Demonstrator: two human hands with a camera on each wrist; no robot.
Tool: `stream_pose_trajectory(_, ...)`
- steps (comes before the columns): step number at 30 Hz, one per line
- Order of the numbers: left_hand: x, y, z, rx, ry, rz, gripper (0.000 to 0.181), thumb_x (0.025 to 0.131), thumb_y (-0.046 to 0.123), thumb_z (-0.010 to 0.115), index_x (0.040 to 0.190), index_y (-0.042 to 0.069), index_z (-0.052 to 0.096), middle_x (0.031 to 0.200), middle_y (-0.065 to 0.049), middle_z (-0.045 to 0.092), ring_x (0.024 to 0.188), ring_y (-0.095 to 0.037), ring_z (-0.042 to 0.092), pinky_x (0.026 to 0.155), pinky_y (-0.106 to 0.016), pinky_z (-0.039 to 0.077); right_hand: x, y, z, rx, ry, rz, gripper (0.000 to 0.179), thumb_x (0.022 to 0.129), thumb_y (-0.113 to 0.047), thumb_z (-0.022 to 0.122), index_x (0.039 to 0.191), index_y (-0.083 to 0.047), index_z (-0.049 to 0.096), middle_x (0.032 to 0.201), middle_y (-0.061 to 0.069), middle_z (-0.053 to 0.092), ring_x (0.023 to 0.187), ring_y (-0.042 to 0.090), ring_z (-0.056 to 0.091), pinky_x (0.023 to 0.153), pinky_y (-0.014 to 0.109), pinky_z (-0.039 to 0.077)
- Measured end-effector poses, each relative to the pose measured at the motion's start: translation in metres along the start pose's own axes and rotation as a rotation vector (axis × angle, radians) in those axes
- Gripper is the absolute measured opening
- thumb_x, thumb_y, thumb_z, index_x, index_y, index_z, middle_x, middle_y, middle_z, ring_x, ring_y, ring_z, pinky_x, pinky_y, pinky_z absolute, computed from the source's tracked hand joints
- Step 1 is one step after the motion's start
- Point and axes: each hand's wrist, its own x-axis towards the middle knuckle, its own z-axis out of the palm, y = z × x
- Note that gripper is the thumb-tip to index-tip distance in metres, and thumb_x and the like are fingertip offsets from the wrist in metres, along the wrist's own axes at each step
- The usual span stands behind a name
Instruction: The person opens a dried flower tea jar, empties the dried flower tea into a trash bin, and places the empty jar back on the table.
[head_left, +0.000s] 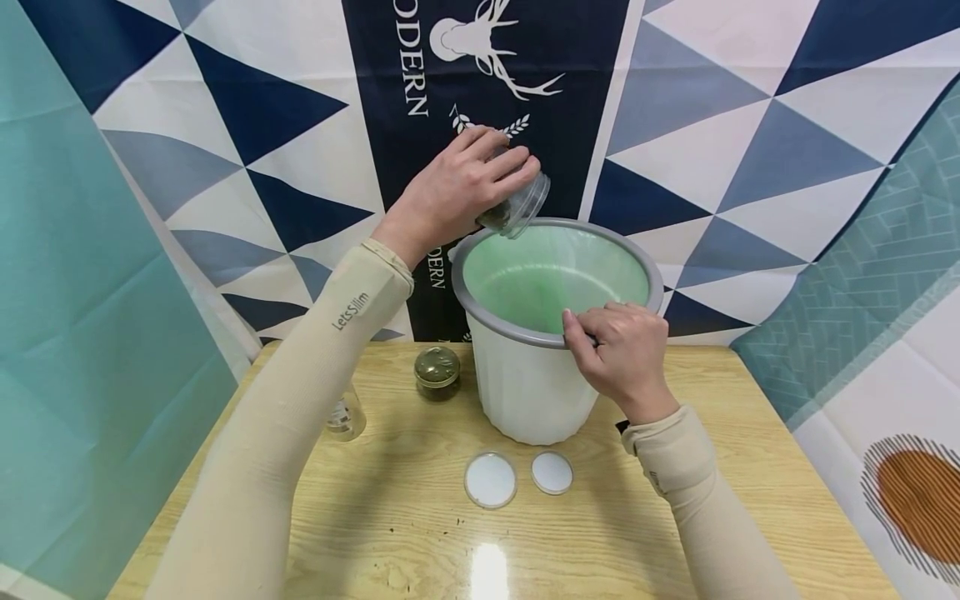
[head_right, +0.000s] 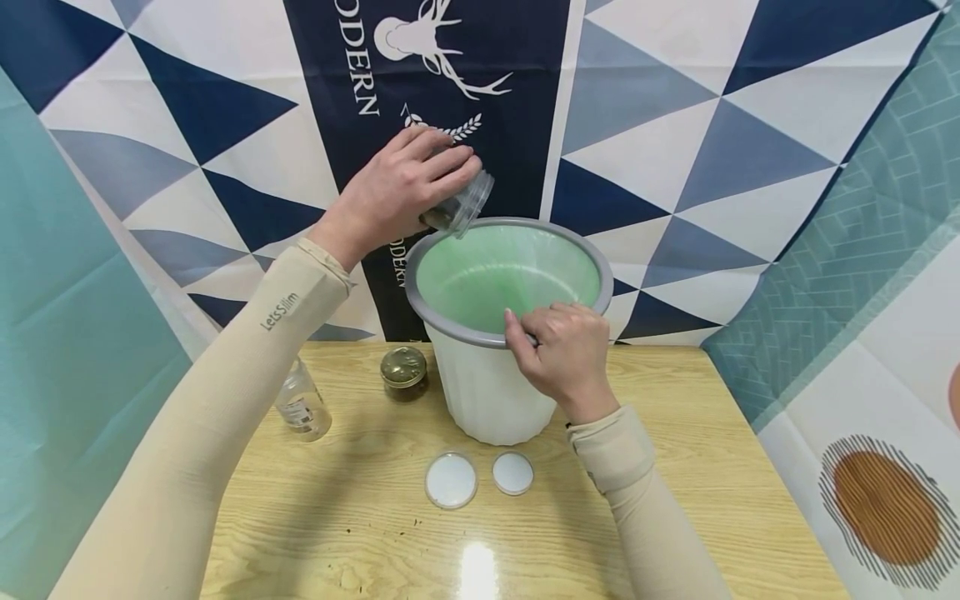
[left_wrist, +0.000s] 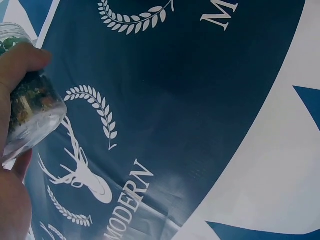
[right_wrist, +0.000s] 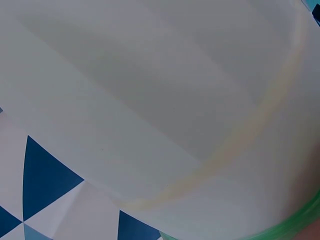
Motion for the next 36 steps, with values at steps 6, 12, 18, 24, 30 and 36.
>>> stream_pose_trajectory(6,0.0005,0.0007,0.0019,0.036,0.0,0.023,0.045,0.102,-0.004,0.056,0.145,0.011,0.055,0.145,-0.011,0.061,0.134,-0.035,0.053,0.122,-0.045,0.038,-0.0009,0.0004,0.0011,0.012,0.003,0.001,0.055,0.099,-0.032,0.048,0.046,-0.018,0.049,0.044,-0.001,0.052,0.039,0.017,0.043,0.041,0.03,0.024)
stream_pose_trajectory(12,-0.0005,-0.0001,0.0016,0.028,0.012,0.013,0.045,0.101,-0.005,0.056,0.144,0.01,0.055,0.144,-0.011,0.061,0.134,-0.035,0.053,0.122,-0.045,0.038,-0.0011,0.0006,0.0015,0.017,0.017,-0.006,0.055,0.099,-0.033,0.05,0.046,-0.019,0.049,0.044,-0.001,0.052,0.039,0.017,0.042,0.041,0.03,0.024)
stream_pose_trajectory(18,0.0005,0.0005,0.0022,-0.012,0.036,-0.009,0.045,0.101,-0.006,0.056,0.143,0.01,0.057,0.144,-0.012,0.061,0.134,-0.034,0.053,0.121,-0.043,0.038,-0.0005,0.0006,0.0001,0.005,0.013,-0.004,0.056,0.1,-0.034,0.049,0.046,-0.018,0.048,0.043,-0.001,0.049,0.039,0.018,0.041,0.042,0.029,0.022)
stream_pose_trajectory(24,0.0016,0.0004,0.0026,-0.034,0.053,-0.023,0.045,0.101,-0.005,0.056,0.143,0.01,0.057,0.143,-0.011,0.061,0.132,-0.034,0.053,0.121,-0.042,0.039,-0.0013,0.0011,0.0021,0.013,0.025,-0.005,0.054,0.098,-0.033,0.05,0.045,-0.019,0.05,0.044,0.0,0.053,0.039,0.018,0.042,0.041,0.031,0.024)
stream_pose_trajectory(30,0.0024,0.0019,0.0035,-0.054,0.046,-0.025,0.046,0.098,-0.003,0.063,0.142,0.009,0.057,0.143,-0.011,0.061,0.132,-0.034,0.053,0.12,-0.044,0.04,-0.0018,0.0021,0.0026,0.011,0.025,-0.005,0.053,0.097,-0.032,0.051,0.046,-0.019,0.05,0.044,-0.001,0.053,0.039,0.018,0.043,0.041,0.031,0.025)
stream_pose_trajectory(36,0.0024,0.0033,0.005,-0.046,0.048,-0.029,0.047,0.098,-0.006,0.061,0.142,0.01,0.057,0.143,-0.011,0.061,0.132,-0.033,0.054,0.121,-0.042,0.039,-0.0022,0.0022,0.0025,0.013,0.025,-0.005,0.053,0.098,-0.032,0.051,0.046,-0.019,0.05,0.044,-0.001,0.053,0.039,0.018,0.043,0.041,0.031,0.026)
